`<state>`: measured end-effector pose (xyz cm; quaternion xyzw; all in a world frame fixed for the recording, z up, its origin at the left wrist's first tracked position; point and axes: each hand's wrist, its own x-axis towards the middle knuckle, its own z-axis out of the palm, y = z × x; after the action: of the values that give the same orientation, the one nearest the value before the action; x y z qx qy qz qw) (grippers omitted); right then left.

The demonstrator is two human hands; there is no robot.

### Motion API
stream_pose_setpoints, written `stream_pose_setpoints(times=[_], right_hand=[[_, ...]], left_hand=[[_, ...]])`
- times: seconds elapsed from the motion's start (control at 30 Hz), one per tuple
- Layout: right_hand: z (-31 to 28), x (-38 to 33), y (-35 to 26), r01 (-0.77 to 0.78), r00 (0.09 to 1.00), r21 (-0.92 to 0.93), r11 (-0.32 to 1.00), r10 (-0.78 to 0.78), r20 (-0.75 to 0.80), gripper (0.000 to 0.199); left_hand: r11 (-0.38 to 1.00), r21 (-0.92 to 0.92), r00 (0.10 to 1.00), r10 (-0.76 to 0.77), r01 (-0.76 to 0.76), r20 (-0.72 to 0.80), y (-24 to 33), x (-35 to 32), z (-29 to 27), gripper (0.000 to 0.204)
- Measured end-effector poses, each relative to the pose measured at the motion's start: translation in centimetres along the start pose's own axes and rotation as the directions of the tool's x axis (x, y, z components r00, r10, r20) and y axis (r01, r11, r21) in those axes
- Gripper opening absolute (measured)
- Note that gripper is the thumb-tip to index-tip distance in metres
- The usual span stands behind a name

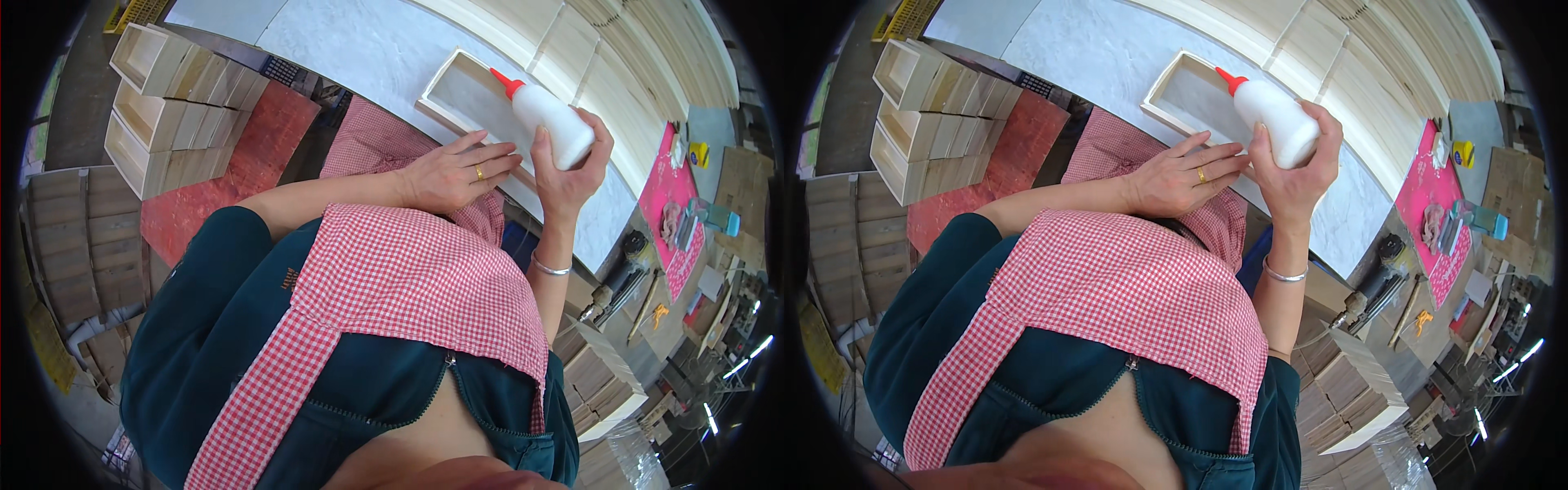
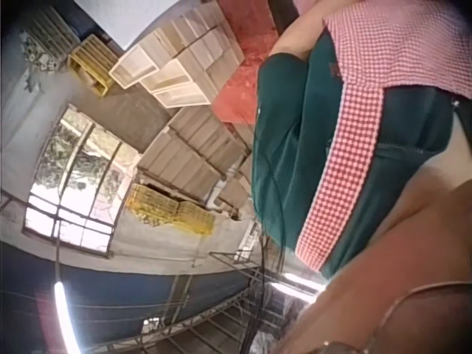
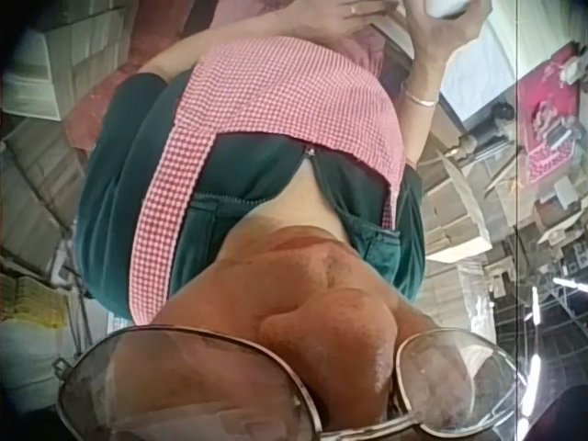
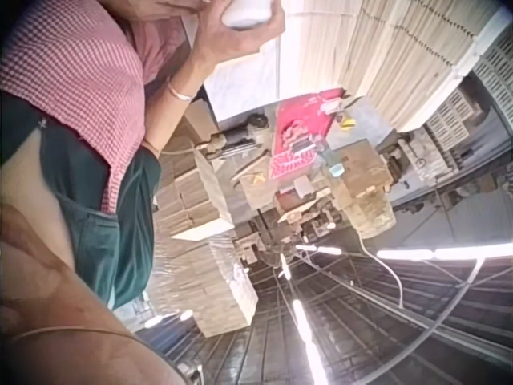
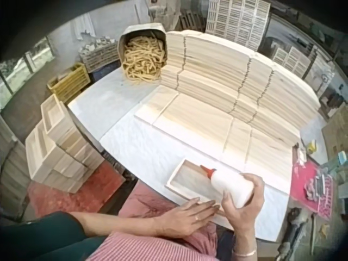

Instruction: Assembling wooden trays using glue and a pneumatic nail gun.

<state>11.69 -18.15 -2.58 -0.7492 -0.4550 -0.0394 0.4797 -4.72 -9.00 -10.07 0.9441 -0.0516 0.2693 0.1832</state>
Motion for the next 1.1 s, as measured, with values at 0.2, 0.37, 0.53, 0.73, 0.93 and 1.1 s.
stream_pose_setpoints(times=[0.2,0.37,0.53,0.73,0.93,1.1], right_hand=[[-2.6,-1.6,1.1,0.029,0.995,-0.077,0.997,-0.036,-0.095,0.057],[-5.1,-3.0,1.7,-0.02,0.99,-0.147,0.989,-0.001,-0.144,0.057],[-7.2,-4.3,2.1,-0.094,0.978,-0.17,0.981,0.059,-0.202,0.057],[-9.4,-5.7,2.9,-0.141,0.961,-0.191,0.971,0.088,-0.263,0.056],[-11.1,-6.9,3.6,-0.203,0.933,-0.2,0.959,0.127,-0.337,0.055],[-12.2,-7.6,4.0,-0.211,0.924,-0.238,0.948,0.114,-0.364,0.055]], left_hand=[[1.0,0.012,1.0,-0.004,0.004,0.004,0.1,0.0,0.1,0.038],[1.0,0.027,1.0,-0.003,0.003,-0.003,0.2,0.0,0.4,0.039],[1.0,0.025,1.0,-0.013,0.013,0.015,0.3,-0.1,0.4,0.039],[0.999,0.04,0.998,-0.025,0.023,0.057,0.5,0.1,0.0,0.038],[0.999,0.03,0.998,-0.037,0.035,0.055,0.7,0.1,0.1,0.037],[0.999,0.009,0.998,-0.041,0.04,0.055,0.8,0.2,0.1,0.036]])
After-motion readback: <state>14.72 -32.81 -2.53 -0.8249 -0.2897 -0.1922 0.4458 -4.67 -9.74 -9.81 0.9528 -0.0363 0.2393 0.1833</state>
